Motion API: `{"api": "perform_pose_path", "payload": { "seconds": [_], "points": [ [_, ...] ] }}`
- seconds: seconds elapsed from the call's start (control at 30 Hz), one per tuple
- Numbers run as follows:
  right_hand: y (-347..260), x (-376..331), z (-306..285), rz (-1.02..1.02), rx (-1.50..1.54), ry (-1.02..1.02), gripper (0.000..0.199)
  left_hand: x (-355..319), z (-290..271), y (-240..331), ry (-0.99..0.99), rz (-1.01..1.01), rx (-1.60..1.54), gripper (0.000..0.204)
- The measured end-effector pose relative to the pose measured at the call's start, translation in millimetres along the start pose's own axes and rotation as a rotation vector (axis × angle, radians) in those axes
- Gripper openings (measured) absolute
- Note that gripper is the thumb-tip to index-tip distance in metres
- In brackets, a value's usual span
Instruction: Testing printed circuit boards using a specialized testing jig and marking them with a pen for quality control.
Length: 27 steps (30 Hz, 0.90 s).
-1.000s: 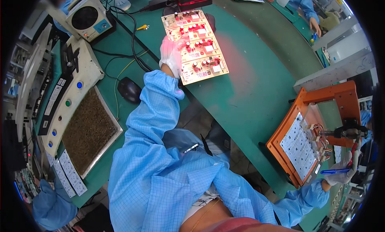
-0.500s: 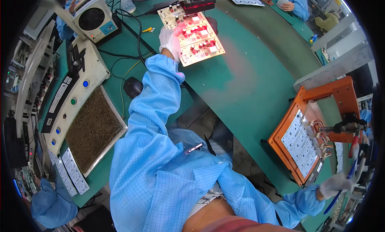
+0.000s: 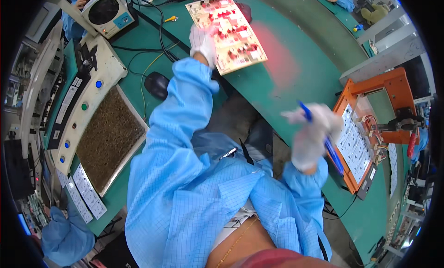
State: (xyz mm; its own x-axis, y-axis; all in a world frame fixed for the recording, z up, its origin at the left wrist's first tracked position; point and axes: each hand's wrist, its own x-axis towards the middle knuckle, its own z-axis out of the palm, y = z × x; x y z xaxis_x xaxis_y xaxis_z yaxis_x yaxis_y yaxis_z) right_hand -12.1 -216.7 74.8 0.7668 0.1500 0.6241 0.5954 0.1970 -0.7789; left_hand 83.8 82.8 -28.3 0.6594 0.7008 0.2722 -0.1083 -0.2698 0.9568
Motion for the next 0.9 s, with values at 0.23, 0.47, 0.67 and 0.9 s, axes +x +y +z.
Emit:
{"api": "perform_pose_path", "payload": {
  "seconds": [0.23,0.47,0.67,0.9],
  "points": [
    [45.2,14.4,56.7,-0.296,-0.48,-0.358,0.014,-100.4,-14.3,61.1,-0.017,0.014,-0.307,0.025],
    [41.7,5.9,82.6,-0.402,-0.414,-0.341,0.018,-116.3,-40.9,95.5,0.041,0.109,-0.391,0.018],
    [7.5,19.2,84.7,0.237,0.053,-0.143,0.013,-131.5,-45.7,113.4,0.075,0.254,-0.29,0.024],
    [13.6,50.4,117.1,-0.236,-0.055,-0.257,0.008,-158.1,-55.0,113.8,0.018,0.19,-0.124,0.042]
  ]
}}
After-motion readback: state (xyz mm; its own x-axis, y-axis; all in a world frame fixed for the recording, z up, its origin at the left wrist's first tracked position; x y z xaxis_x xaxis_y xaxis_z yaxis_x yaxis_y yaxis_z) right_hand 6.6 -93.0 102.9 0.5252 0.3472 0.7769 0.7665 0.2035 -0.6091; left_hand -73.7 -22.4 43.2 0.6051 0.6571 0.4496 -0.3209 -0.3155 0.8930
